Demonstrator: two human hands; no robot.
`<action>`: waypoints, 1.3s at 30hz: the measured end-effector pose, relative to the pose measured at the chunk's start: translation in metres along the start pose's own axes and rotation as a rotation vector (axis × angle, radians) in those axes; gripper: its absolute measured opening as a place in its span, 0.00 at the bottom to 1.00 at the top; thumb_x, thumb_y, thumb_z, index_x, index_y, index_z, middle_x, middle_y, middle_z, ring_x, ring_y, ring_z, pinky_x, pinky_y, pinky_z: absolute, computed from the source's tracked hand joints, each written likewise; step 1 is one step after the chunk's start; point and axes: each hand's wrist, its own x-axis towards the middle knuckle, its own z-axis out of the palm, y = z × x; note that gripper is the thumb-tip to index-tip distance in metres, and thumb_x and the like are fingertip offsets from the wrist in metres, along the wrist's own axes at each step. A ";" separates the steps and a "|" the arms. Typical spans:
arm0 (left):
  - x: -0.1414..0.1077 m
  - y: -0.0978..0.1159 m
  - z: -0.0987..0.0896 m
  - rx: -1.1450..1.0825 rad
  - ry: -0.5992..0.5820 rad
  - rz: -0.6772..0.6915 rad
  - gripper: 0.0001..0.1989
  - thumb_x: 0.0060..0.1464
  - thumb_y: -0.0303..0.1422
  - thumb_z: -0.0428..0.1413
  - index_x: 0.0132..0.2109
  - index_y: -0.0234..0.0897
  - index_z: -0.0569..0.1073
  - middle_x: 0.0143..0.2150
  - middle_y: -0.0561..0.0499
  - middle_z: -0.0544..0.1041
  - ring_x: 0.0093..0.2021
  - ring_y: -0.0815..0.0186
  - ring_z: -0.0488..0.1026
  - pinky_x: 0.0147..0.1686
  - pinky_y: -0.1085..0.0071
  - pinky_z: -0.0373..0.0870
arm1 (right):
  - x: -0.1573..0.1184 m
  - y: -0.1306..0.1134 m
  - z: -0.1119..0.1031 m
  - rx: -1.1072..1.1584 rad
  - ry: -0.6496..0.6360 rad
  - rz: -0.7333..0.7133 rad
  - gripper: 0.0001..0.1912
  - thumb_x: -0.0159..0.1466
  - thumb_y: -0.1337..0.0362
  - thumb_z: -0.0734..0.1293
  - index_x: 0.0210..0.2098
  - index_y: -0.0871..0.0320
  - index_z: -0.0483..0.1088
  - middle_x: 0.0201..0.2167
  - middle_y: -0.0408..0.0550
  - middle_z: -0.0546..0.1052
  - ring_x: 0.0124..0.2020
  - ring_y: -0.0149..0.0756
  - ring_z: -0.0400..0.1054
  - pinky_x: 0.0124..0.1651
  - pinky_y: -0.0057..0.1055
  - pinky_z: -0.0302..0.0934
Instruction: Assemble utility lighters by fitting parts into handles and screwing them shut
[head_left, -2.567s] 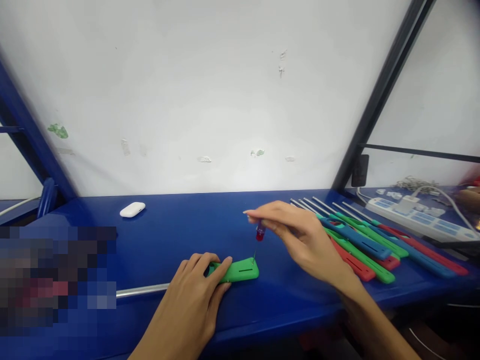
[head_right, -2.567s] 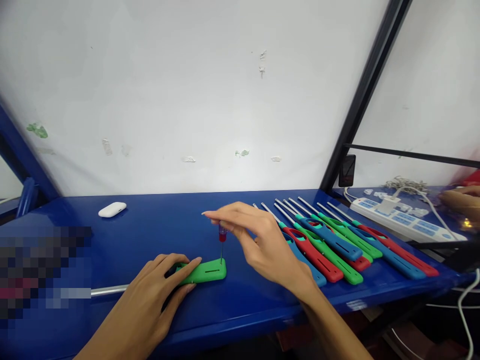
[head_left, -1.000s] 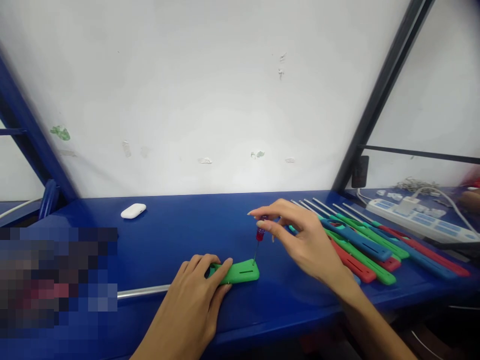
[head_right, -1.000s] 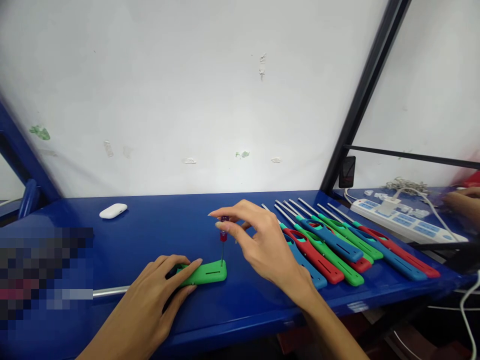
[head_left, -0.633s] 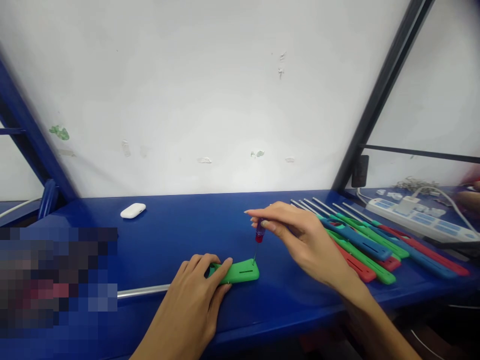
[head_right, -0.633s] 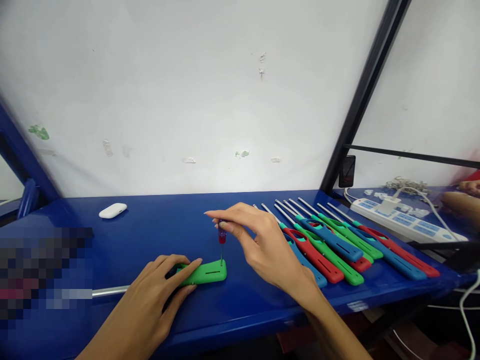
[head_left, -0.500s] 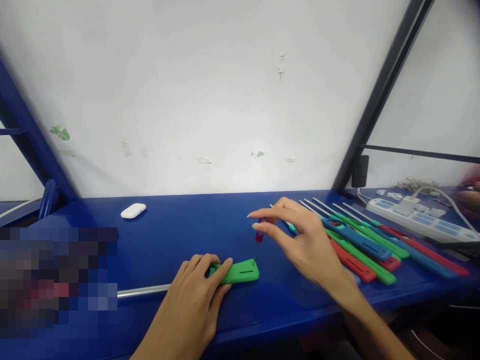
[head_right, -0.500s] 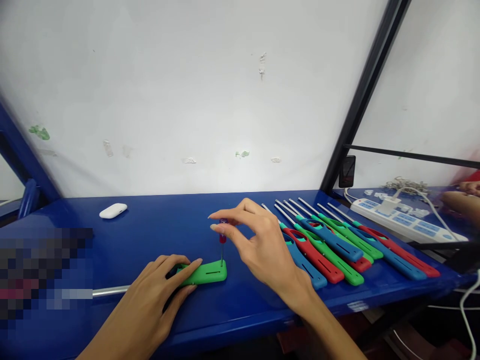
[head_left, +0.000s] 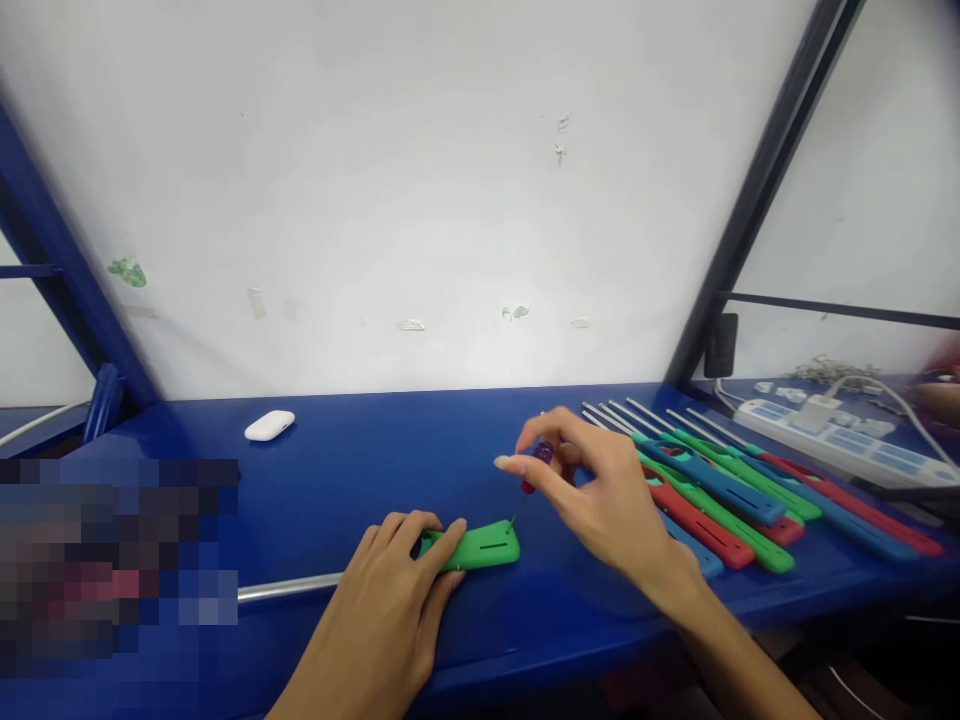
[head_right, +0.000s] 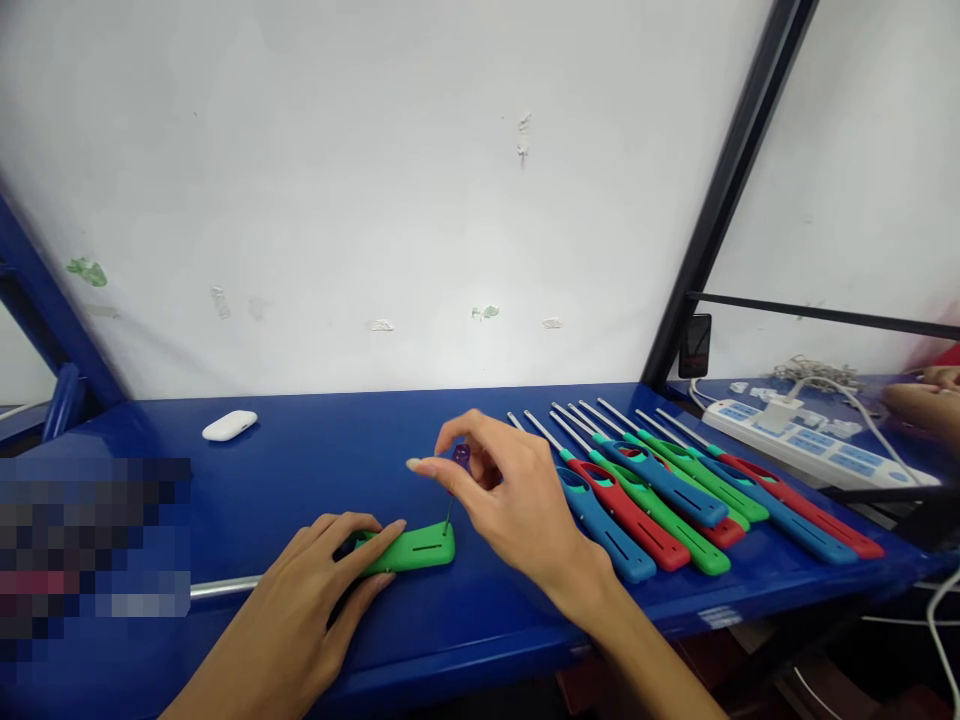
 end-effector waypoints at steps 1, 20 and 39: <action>0.000 0.000 0.000 0.000 0.005 0.004 0.20 0.73 0.29 0.50 0.66 0.42 0.74 0.53 0.44 0.79 0.49 0.52 0.76 0.48 0.51 0.76 | 0.000 -0.001 -0.003 -0.015 -0.029 -0.022 0.09 0.71 0.56 0.73 0.35 0.52 0.76 0.23 0.36 0.72 0.23 0.30 0.63 0.29 0.30 0.57; 0.001 0.002 -0.003 0.020 -0.028 -0.012 0.20 0.72 0.29 0.51 0.66 0.43 0.75 0.54 0.44 0.79 0.51 0.52 0.77 0.50 0.49 0.77 | 0.001 -0.001 -0.001 0.142 -0.028 0.107 0.09 0.70 0.57 0.72 0.38 0.52 0.71 0.19 0.32 0.62 0.20 0.30 0.63 0.26 0.29 0.58; 0.000 -0.002 -0.001 0.028 0.037 0.007 0.20 0.71 0.29 0.53 0.65 0.45 0.76 0.53 0.46 0.80 0.49 0.54 0.78 0.48 0.55 0.79 | 0.002 -0.003 0.000 0.175 -0.006 0.159 0.26 0.65 0.53 0.76 0.23 0.52 0.58 0.16 0.34 0.61 0.22 0.32 0.68 0.28 0.30 0.60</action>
